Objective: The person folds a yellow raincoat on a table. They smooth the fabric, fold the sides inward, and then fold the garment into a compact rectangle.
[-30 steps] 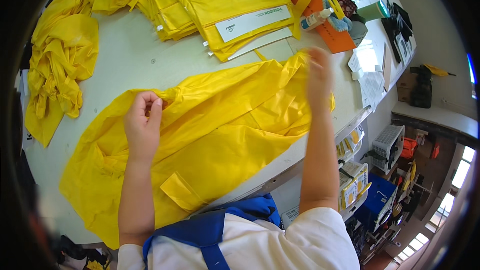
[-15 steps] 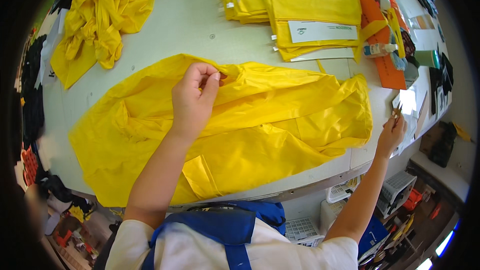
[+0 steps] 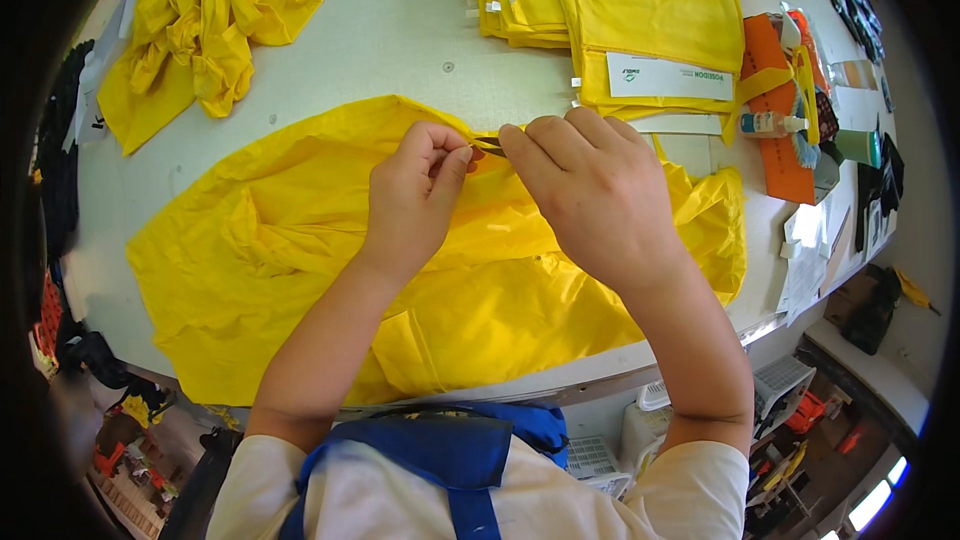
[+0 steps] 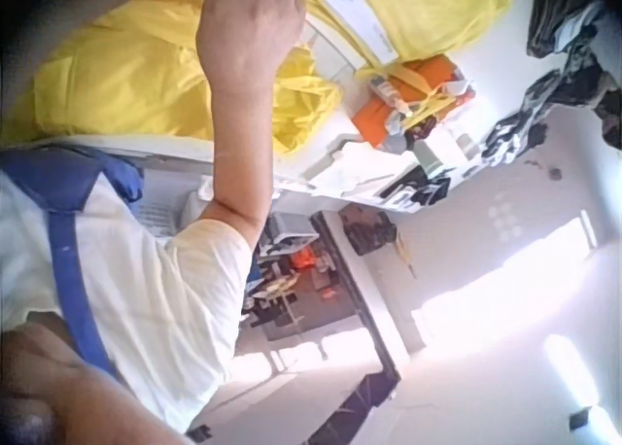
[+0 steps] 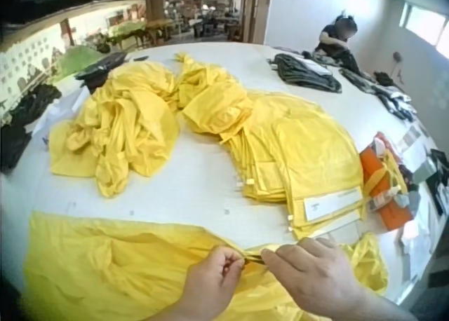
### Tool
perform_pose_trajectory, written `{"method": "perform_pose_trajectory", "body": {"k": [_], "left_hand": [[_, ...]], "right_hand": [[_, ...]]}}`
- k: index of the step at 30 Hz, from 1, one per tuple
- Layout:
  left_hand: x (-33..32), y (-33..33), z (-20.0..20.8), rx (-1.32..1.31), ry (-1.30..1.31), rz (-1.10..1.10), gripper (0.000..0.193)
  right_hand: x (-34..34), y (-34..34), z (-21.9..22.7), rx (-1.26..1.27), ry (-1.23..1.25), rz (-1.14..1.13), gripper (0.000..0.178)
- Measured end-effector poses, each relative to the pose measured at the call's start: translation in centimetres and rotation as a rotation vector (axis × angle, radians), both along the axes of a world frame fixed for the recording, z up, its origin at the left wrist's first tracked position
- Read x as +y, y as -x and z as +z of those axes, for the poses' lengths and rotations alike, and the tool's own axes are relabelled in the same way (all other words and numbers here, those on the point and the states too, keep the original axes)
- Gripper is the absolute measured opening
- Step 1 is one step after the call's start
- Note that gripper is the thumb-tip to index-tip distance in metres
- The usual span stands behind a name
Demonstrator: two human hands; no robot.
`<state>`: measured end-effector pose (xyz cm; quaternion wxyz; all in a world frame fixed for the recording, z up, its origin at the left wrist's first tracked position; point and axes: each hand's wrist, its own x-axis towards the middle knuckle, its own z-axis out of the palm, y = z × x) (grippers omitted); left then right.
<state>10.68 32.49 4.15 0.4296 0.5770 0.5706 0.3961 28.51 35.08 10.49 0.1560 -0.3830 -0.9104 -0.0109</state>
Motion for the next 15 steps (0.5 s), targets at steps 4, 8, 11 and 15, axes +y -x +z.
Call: {"method": "perform_pose_trajectory", "body": {"k": [4,8,11,15], "left_hand": [[-0.08,-0.07,-0.46,0.041,-0.074,0.024,0.008],[-0.18,-0.01,-0.23,0.078,-0.094,0.03,0.008],[-0.23,-0.07,-0.22,0.09,-0.143,0.039,0.008],[-0.23,-0.15,-0.21,0.08,-0.163,0.05,0.008]], "right_hand": [[0.17,0.56,0.4,-0.025,0.018,0.018,0.026],[0.49,0.92,0.71,-0.007,0.01,0.046,0.026],[0.64,0.94,0.9,-0.018,0.005,0.06,0.025],[0.7,1.1,1.1,-0.021,-0.023,0.073,0.021]]}}
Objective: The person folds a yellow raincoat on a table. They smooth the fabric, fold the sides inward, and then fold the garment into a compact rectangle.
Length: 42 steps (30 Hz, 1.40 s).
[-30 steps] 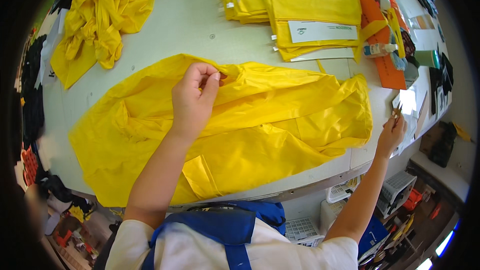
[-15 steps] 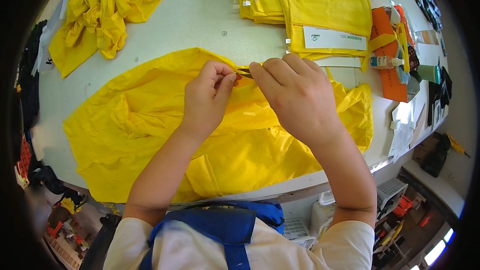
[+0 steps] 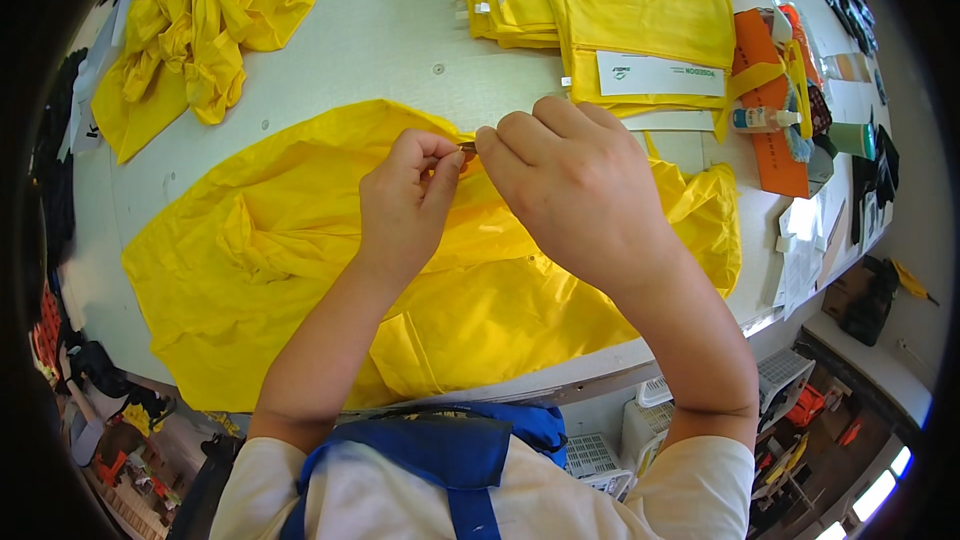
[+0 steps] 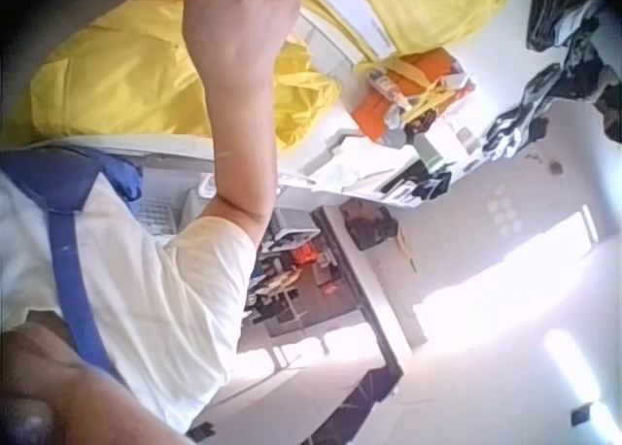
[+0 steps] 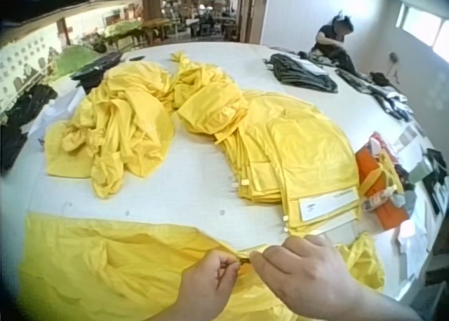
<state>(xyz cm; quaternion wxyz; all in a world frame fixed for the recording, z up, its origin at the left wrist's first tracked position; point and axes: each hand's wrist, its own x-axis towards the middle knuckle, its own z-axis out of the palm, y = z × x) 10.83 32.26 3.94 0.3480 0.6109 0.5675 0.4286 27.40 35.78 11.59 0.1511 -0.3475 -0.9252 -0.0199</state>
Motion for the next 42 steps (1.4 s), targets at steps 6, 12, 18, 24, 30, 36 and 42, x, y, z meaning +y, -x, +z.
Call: {"method": "perform_pose_trajectory", "body": {"k": [6,12,18,24,30,36,42], "left_hand": [[-0.1,0.0,-0.2,0.034,-0.001,-0.007,0.008],[0.2,0.1,-0.3,0.034,-0.002,-0.023,0.008],[0.5,0.1,0.0,0.03,0.031,-0.023,0.008],[0.6,-0.1,-0.2,0.01,0.02,-0.016,0.008],[1.8,0.8,-0.2,0.069,-0.017,0.005,0.01],[5.7,1.2,-0.5,0.405,-0.015,-0.113,0.017],[9.8,-1.3,-2.0,0.477,0.017,-0.28,0.016]], "right_hand": [[0.2,0.4,0.1,-0.044,0.022,-0.002,0.013],[0.5,0.2,-0.4,-0.002,0.035,0.011,0.013],[0.6,-0.1,-1.0,0.037,0.026,-0.002,0.015],[0.8,-0.1,-0.7,0.016,0.031,0.017,0.016],[1.8,-1.7,-2.2,0.239,0.196,-0.16,0.021],[5.2,-12.1,-9.3,0.301,0.133,-0.858,0.029],[-0.4,-14.7,-10.2,0.288,0.208,-0.65,0.036]]}}
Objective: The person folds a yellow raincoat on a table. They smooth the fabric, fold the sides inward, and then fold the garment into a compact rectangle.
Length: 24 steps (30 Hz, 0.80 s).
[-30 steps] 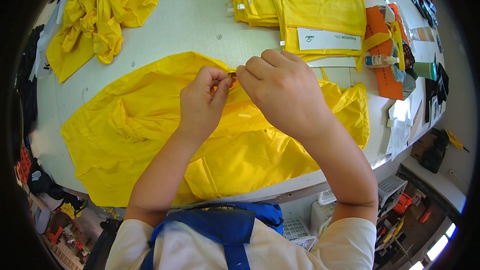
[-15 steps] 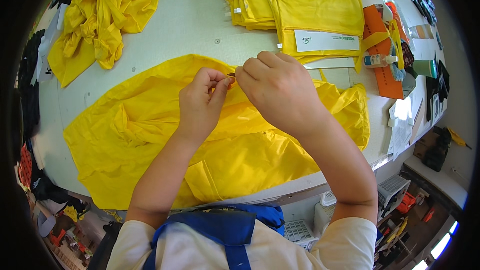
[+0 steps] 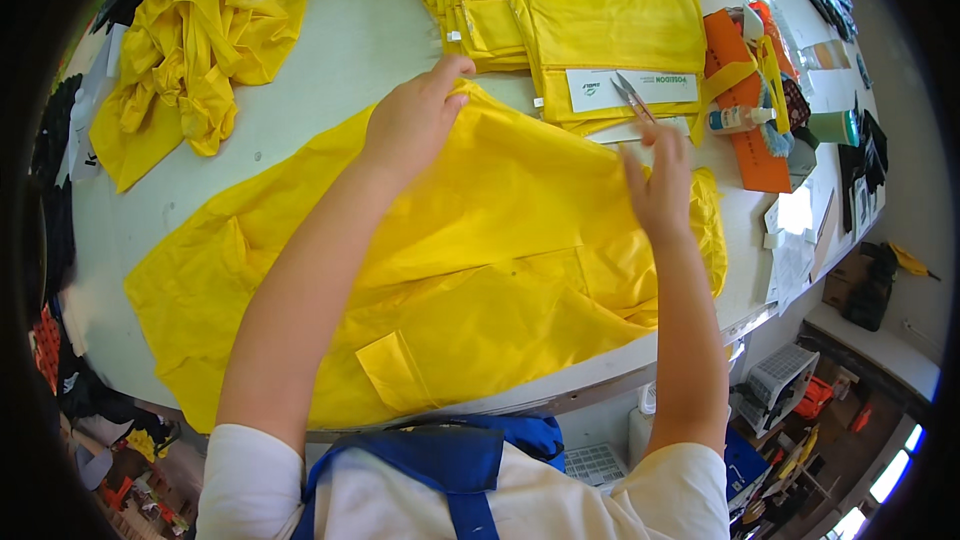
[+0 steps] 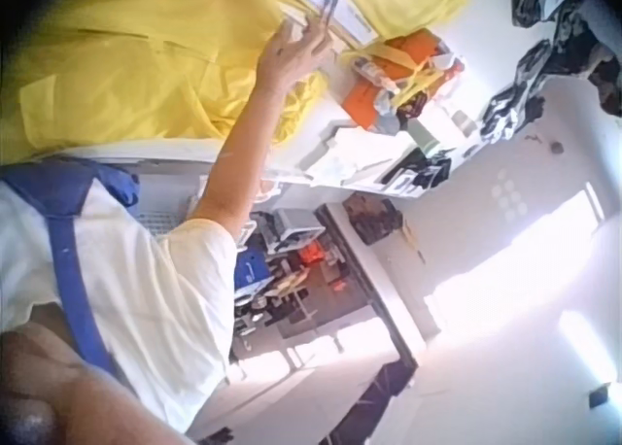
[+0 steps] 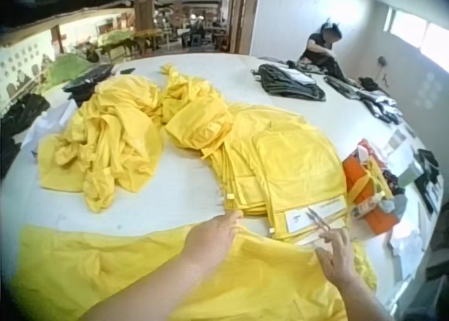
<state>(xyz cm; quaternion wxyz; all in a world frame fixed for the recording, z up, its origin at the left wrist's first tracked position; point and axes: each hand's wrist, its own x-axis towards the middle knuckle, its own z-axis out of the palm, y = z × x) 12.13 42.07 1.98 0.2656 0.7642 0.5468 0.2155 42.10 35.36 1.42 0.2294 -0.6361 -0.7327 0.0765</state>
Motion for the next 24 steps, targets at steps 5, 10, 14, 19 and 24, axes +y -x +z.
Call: {"method": "perform_pose_trajectory", "body": {"k": [5,10,14,19,24], "left_hand": [[3.0,0.9,-5.5,0.005,-0.017,-0.032,0.014],[-0.7,6.0,-2.8,0.01,-0.266,0.016,0.028],[-9.4,18.4,1.9,0.304,-0.444,0.543,0.054],[-19.8,26.8,0.1,-0.479,0.475,1.064,0.05],[-23.7,20.0,4.2,-0.189,-0.285,0.57,0.041]], "right_hand": [[-4.5,-0.2,-0.4,-0.391,0.124,0.124,0.033],[-5.7,-1.0,-1.5,-0.397,0.046,0.092,0.033],[-6.4,3.4,1.3,-0.41,-0.18,0.032,0.033],[-8.2,19.3,2.8,0.606,0.222,0.248,0.033],[-10.0,31.4,5.0,1.236,0.69,0.399,0.04]]}}
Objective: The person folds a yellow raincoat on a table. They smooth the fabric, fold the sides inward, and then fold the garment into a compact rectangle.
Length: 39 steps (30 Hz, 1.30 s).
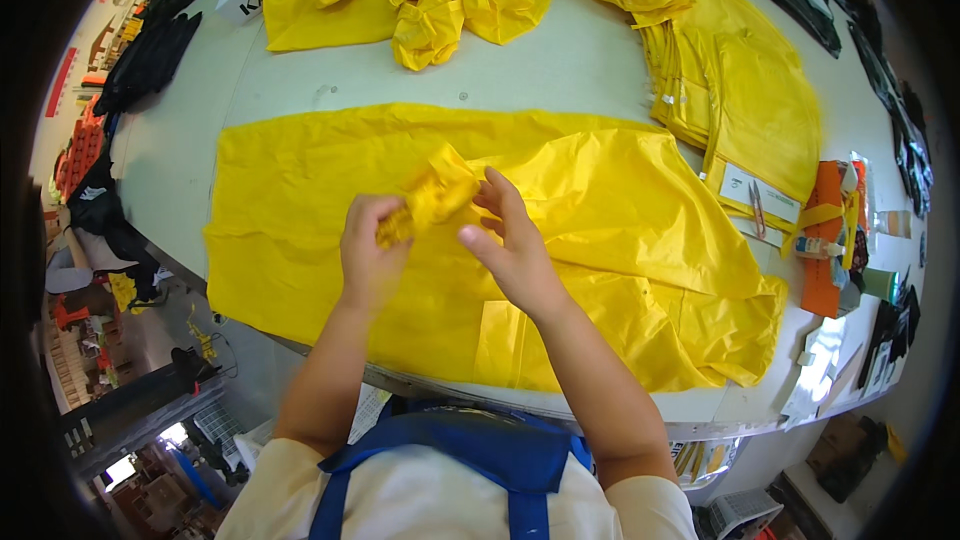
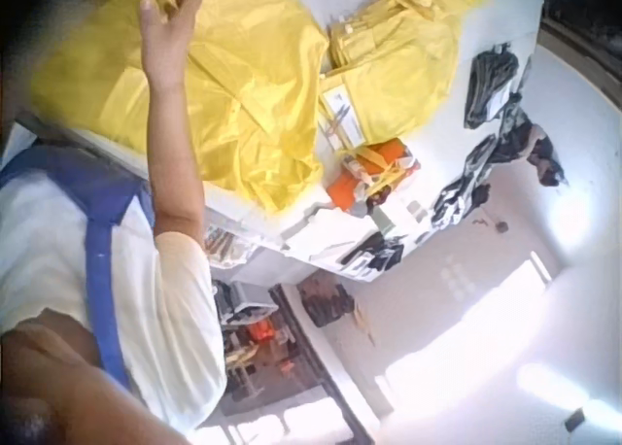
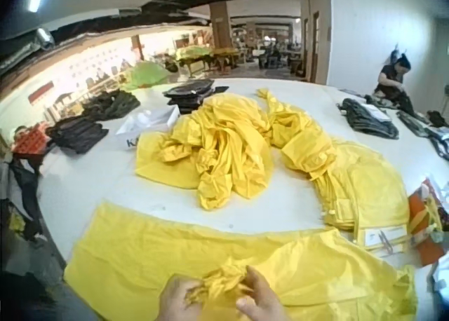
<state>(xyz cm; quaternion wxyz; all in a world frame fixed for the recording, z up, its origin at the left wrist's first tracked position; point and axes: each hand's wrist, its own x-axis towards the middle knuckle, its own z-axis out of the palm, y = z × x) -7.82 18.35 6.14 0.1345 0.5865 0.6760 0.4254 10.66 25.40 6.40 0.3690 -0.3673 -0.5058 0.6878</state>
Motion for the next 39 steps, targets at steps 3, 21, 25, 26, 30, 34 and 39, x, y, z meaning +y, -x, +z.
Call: {"method": "perform_pose_trajectory", "body": {"k": [3,21,25,26,30,34,39], "left_hand": [[-3.1,-3.1,3.8,-0.023,-0.092,-0.201,0.039],[-2.4,-8.1,10.7,-1.615,0.423,-0.485,0.025],[-3.1,-10.3,12.7,-1.709,0.422,-0.509,0.029],[-3.2,-10.6,12.9,-1.701,0.421,-0.521,0.03],[-3.5,-11.5,13.3,-1.605,0.376,-0.542,0.036],[-4.1,-11.8,13.5,-1.145,0.298,-0.52,0.045],[-3.7,-13.0,13.5,0.03,-0.287,-0.363,0.03]], "right_hand": [[-0.6,-0.8,2.4,0.119,0.2,0.15,0.04],[-5.3,-10.9,3.7,0.901,0.626,-0.099,0.041],[-5.7,-11.1,3.8,0.959,0.712,-0.125,0.043],[-5.7,-11.3,3.8,0.981,0.737,-0.1,0.043],[-6.1,-12.0,4.0,0.952,0.614,-0.115,0.046],[-6.8,-14.6,4.6,0.734,0.457,-0.014,0.059],[-7.2,-13.9,6.4,0.392,0.229,0.221,0.073]]}}
